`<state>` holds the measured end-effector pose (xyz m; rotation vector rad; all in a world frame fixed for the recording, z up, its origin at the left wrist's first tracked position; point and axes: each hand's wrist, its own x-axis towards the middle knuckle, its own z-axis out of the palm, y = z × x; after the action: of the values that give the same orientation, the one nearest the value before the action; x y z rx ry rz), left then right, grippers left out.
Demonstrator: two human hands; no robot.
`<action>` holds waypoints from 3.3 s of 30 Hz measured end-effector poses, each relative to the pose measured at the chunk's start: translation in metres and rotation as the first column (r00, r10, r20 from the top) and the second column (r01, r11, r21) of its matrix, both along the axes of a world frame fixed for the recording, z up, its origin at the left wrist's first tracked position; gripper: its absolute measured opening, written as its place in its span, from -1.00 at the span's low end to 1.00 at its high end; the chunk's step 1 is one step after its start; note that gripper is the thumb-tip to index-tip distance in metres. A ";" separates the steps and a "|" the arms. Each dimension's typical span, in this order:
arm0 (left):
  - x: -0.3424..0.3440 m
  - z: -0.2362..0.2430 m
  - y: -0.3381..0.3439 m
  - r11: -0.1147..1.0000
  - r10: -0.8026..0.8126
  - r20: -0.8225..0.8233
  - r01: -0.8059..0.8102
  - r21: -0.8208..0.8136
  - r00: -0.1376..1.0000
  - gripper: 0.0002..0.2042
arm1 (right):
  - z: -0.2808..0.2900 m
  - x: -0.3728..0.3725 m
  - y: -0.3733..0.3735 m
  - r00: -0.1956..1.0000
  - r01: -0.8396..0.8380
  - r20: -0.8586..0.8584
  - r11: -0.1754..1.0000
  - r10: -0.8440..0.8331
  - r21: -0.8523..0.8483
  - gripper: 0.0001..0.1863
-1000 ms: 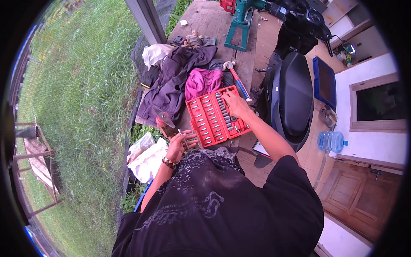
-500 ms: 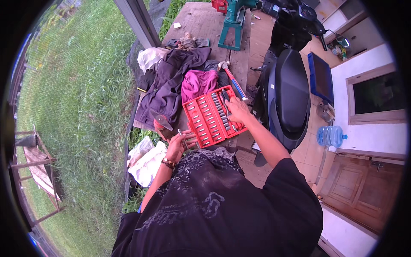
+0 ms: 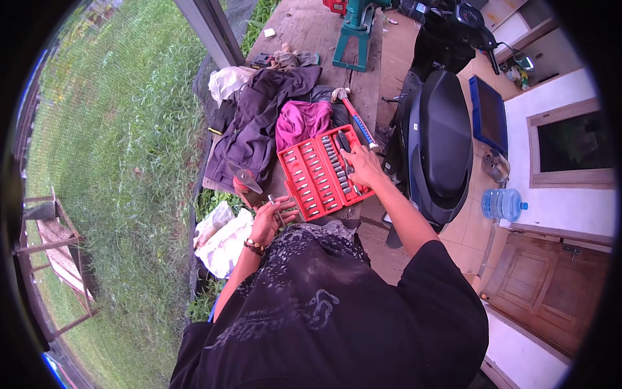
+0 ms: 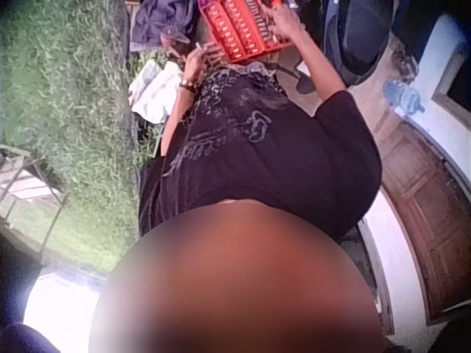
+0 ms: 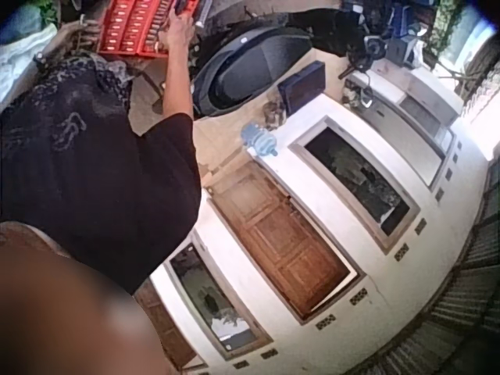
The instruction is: The recorder is repairing or assembling a brush cutter at an outdoor workbench, using a socket set.
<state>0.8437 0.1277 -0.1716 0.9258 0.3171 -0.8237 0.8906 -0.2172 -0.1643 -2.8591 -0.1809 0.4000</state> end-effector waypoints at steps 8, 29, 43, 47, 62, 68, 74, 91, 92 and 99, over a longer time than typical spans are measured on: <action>-0.001 -0.004 -0.001 1.000 0.016 -0.024 -0.015 0.004 1.000 -0.63 | 0.006 0.013 -0.009 0.996 -0.033 -0.091 0.996 0.025 -0.087 -0.12; 0.003 -0.007 -0.036 0.969 -0.161 0.009 0.160 -0.186 0.987 -0.45 | 0.033 -0.054 0.117 0.996 0.088 -0.042 0.721 -0.082 0.687 -0.87; 0.008 0.008 -0.033 0.977 -0.205 0.066 0.208 -0.044 0.977 -0.55 | -0.033 -0.030 -0.005 0.630 0.721 0.067 0.614 -0.774 0.321 -0.83; 0.008 0.010 -0.030 0.981 -0.195 0.050 0.196 -0.002 0.979 -0.56 | -0.048 -0.014 -0.005 0.534 0.793 0.102 0.539 -0.839 0.283 -0.77; 0.005 0.009 -0.019 0.992 -0.128 0.041 0.127 0.028 0.991 -0.59 | -0.032 -0.020 0.017 0.657 0.698 -0.051 0.581 -0.752 0.419 -0.78; 0.004 0.003 -0.018 0.993 -0.117 0.050 0.116 0.028 0.992 -0.59 | -0.040 -0.024 0.016 0.555 0.680 0.127 0.537 -0.822 0.499 -0.78; 0.003 -0.003 -0.017 0.995 -0.097 0.034 0.096 0.038 0.995 -0.59 | -0.059 -0.032 0.005 0.596 0.527 0.409 0.721 -0.691 0.451 -0.80; 0.001 -0.014 -0.022 0.962 -0.113 0.036 0.101 0.254 0.993 -0.59 | -0.053 -0.055 -0.007 0.579 0.549 0.338 0.661 -0.742 0.511 -0.80; 0.003 -0.015 -0.026 0.962 -0.119 0.035 0.106 0.251 0.992 -0.59 | -0.059 -0.061 -0.013 0.560 0.574 0.328 0.642 -0.761 0.508 -0.79; 0.008 -0.049 -0.039 0.932 -0.051 0.085 0.017 0.361 0.995 -0.51 | -0.061 -0.071 -0.012 0.589 0.661 0.105 0.553 -0.801 0.507 -0.71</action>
<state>0.8516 0.0890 -0.2211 1.3135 0.3787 -0.7637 0.8195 -0.2292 -0.2256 -2.2421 0.7998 -0.2788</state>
